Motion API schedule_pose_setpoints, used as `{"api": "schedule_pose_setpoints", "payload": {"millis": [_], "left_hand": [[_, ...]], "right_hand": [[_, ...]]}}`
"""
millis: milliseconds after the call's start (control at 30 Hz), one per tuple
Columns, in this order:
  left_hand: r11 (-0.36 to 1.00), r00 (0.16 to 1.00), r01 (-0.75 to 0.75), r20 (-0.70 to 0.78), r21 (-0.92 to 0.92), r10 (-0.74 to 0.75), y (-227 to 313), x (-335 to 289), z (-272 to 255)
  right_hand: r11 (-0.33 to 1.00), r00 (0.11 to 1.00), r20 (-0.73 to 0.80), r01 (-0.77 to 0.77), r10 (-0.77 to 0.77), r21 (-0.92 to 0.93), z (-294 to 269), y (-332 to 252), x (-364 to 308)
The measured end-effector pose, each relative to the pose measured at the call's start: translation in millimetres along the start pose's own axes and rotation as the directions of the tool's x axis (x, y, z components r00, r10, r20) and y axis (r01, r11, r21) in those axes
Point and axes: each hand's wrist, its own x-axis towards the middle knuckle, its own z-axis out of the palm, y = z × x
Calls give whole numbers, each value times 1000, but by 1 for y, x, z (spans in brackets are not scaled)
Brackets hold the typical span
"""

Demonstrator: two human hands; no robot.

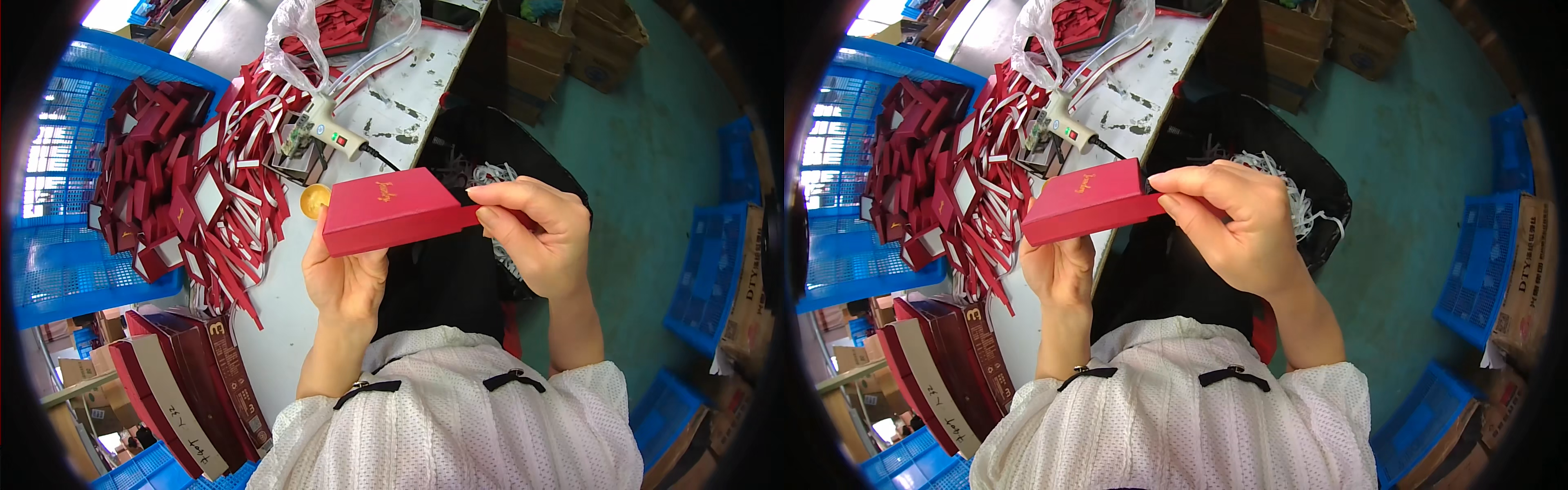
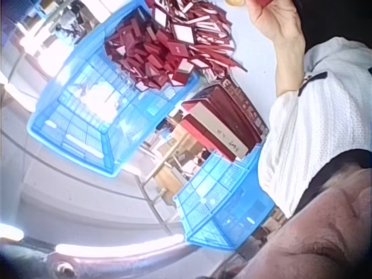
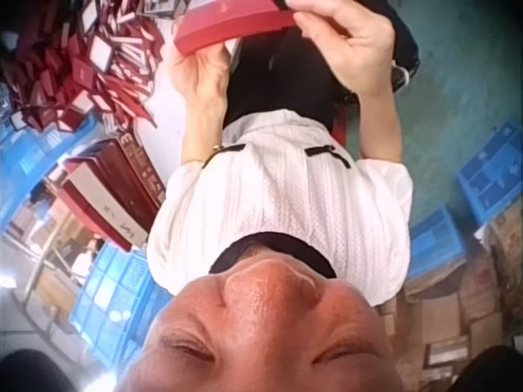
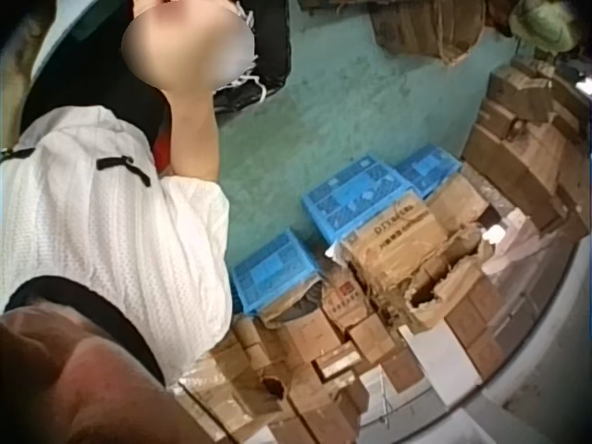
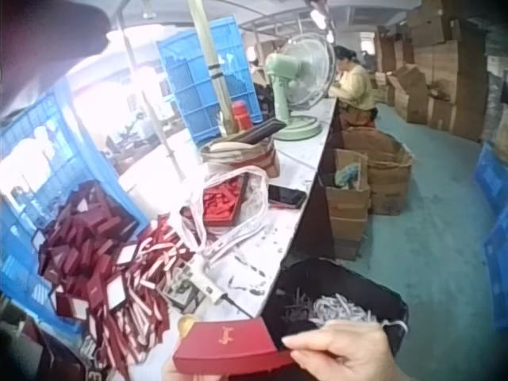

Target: The person assembles small red boxes by inserting a red paper strip into a slot on the side of each box. They pick up a box from a stack, insert the strip, and place the finished box into a blue crate. The process is repeated continuously throughout the video.

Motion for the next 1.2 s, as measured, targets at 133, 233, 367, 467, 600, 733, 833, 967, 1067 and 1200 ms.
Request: {"api": "schedule_pose_setpoints", "payload": {"millis": [133, 233, 367, 467, 600, 733, 833, 967, 1067, 1200], "left_hand": [[999, 1000, 21, -13, -38, -21, -2, -4, 0], [997, 998, -69, 7, -19, 69, -6, -4, -5], [568, 921, -389, 297, 725, 252, -30, 12, -17], [427, 892, -400, 237, 811, 385, -29, 17, -17], [834, 958, -285, 101, 473, 270, -13, 15, 0], [952, 981, -195, 55, 234, 187, -14, 11, 3], [969, 988, -154, 44, 196, 148, -12, 10, 5], [990, 996, -89, 33, 110, 86, -11, 8, 3], [994, 996, -66, 71, 85, 60, -12, 9, -4], [832, 950, -289, 249, 474, 188, -28, 23, -24]], "right_hand": [[996, 997, 16, -79, 79, 51, 7, 3, -4], [999, 999, 28, -41, 41, 1, 8, -3, -2], [996, 995, 66, -66, 70, -54, 20, -8, -9], [986, 987, 70, -141, 148, -88, 21, -7, -11], [975, 976, 10, -217, 218, -37, -1, -5, -7], [991, 992, -59, -115, 111, -72, 6, -1, 0], [993, 993, -71, -103, 99, -62, 9, 2, 1], [978, 979, -21, -203, 204, 48, 8, 1, 0], [949, 962, -5, -269, 273, 164, 7, 1, -2], [963, 969, -23, -243, 247, 116, 20, -2, -7]]}}
